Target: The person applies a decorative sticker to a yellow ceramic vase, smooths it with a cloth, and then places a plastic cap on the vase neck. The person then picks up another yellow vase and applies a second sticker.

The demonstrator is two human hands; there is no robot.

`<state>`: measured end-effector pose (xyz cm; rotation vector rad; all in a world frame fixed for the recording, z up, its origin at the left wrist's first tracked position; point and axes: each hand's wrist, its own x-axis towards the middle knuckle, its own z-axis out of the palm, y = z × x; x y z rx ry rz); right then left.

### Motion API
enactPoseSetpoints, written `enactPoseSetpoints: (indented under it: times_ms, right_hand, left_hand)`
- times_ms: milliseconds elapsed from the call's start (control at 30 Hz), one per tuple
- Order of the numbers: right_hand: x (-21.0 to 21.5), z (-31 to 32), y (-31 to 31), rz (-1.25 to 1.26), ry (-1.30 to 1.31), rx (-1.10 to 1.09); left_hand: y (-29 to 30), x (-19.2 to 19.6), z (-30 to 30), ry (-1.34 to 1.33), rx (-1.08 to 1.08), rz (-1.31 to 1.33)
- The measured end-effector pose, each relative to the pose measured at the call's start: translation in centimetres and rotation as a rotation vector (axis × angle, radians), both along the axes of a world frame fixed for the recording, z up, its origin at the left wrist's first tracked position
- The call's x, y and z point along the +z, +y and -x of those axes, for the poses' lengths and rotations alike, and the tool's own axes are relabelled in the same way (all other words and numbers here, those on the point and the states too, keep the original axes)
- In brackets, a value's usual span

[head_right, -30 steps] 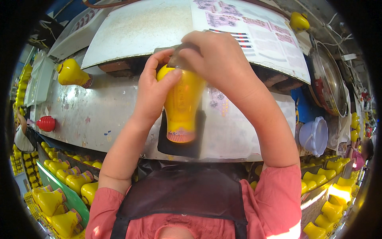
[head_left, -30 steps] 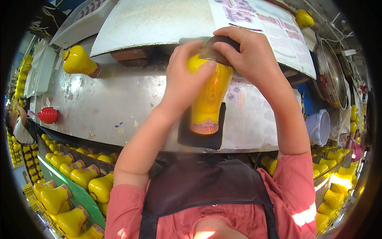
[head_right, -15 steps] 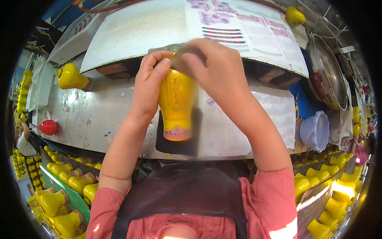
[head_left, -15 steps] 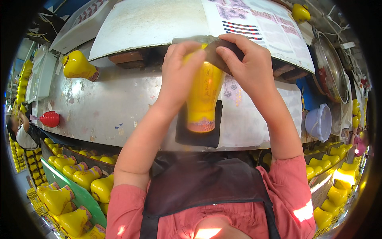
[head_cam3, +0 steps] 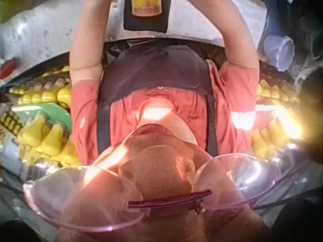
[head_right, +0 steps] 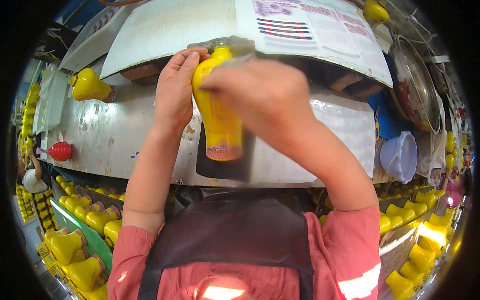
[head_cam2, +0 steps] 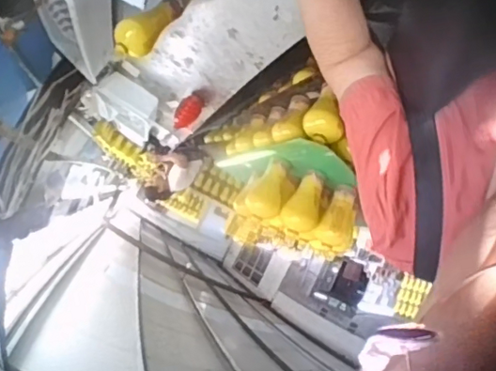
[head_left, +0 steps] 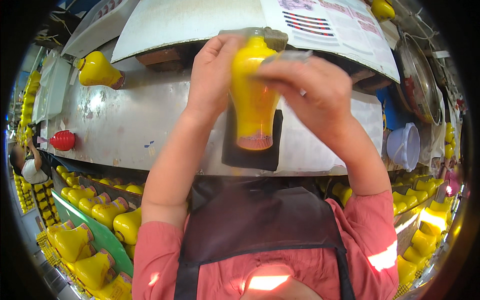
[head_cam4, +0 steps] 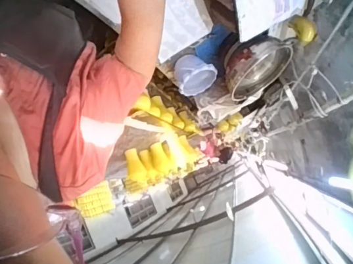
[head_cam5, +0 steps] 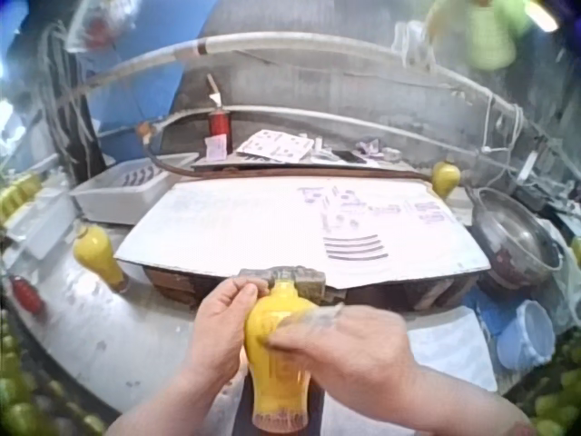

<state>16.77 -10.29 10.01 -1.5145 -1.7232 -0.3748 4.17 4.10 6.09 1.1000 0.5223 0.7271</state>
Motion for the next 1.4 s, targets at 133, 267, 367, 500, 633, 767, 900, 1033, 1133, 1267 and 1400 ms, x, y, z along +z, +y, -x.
enactPoseSetpoints:
  times_ms: [133, 267, 367, 500, 633, 767, 900, 1033, 1133, 1267, 1400]
  right_hand:
    - [-0.4, 1.8, -1.4, -0.028, -0.197, 0.140]
    - [-1.4, 2.9, -3.6, 0.275, -0.054, 0.331]
    - [-2.5, 1.0, -4.1, 0.049, 0.169, -0.078]
    - [-4.7, 2.1, -5.3, -0.016, 0.160, 0.207]
    - [-5.3, 3.6, -7.5, 0.120, 0.418, 0.178]
    - [-5.6, 3.5, -7.6, 0.089, 0.501, -0.096]
    - [-6.4, 4.3, -7.1, 0.015, 0.342, 0.067]
    - [-6.3, 4.4, -6.2, 0.123, 0.581, 0.055]
    - [-6.3, 2.9, -4.0, 0.172, 0.789, -0.264]
    - [-6.6, 2.3, -4.0, -0.054, 0.906, -0.244]
    - [-7.7, 3.5, -4.8, 0.051, 0.716, -0.051]
  left_hand:
    - [-0.7, -0.1, 0.8, 0.102, -0.031, -0.205]
    - [-1.2, -1.4, 0.1, 0.326, 0.094, -0.638]
    - [-1.0, -2.6, -0.1, 0.287, 0.125, -0.650]
    - [-0.4, -3.8, -0.2, 0.164, 0.088, -0.532]
    - [-0.7, -3.7, -0.2, 0.052, 0.064, -0.393]
    - [-2.6, -3.0, 0.5, 0.029, 0.097, -0.264]
    - [-3.6, -2.6, 1.1, -0.026, 0.012, -0.100]
    - [-3.5, -2.7, 1.3, -0.098, -0.022, -0.046]
    - [-3.4, -2.8, 1.4, -0.129, -0.024, -0.033]
    - [-3.2, -2.8, 1.5, -0.134, -0.035, -0.032]
    - [-3.2, -2.9, 1.4, -0.155, -0.043, -0.009]
